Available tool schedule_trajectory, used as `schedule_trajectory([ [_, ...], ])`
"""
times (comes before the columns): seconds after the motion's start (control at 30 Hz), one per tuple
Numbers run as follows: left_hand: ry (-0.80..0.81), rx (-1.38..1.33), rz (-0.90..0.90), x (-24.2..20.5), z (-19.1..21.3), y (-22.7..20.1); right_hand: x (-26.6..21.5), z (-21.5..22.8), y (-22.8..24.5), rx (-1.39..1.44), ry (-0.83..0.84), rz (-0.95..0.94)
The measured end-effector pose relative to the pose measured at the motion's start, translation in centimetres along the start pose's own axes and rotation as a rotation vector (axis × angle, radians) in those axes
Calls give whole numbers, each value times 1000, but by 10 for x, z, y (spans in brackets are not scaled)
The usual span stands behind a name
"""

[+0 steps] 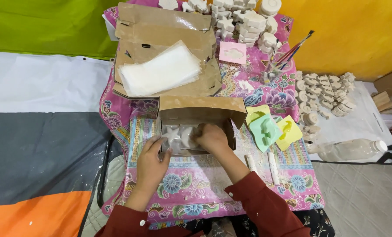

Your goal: Sanding the edges of small molded plaster objects and placing them into a cardboard box for storage or shipping.

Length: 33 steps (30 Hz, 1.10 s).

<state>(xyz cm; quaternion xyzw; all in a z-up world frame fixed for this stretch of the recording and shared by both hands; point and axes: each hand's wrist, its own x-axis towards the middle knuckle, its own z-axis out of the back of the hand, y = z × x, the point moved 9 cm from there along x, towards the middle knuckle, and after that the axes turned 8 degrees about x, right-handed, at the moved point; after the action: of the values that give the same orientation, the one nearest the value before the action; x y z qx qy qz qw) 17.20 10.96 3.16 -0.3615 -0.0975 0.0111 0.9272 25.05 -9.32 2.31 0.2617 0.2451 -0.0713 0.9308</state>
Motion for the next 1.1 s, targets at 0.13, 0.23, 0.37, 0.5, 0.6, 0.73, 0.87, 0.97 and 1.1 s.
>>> schedule_trajectory([
  [0.13, 49, 34, 51, 1, -5, 4, 6, -10, 3, -198, 9, 42],
  [0.23, -9, 4, 2, 0, 1, -1, 2, -14, 0, -130, 43, 67],
  [0.37, 36, 17, 40, -1, 3, -5, 1, -15, -5, -186, -26, 138],
  [0.5, 29, 27, 28, -5, 5, -14, -16, -6, -4, -317, -57, 159],
  [0.6, -49, 127, -69, -12, 8, -33, -21, -3, -18, -338, -113, 220],
  [0.73, -113, 149, -184, -22, 5, -70, -35, 1, -33, -290, -264, 450],
  [0.87, -254, 190, -461, -29, -14, -99, -84, 44, -25, -111, -234, 519],
  [0.97, -215, 165, -649, -33, -23, -124, -123, 104, -21, -13, -399, 711],
  [1.1, -201, 15, -907, -52, -32, -144, -141, 217, -46, 294, -607, 722],
])
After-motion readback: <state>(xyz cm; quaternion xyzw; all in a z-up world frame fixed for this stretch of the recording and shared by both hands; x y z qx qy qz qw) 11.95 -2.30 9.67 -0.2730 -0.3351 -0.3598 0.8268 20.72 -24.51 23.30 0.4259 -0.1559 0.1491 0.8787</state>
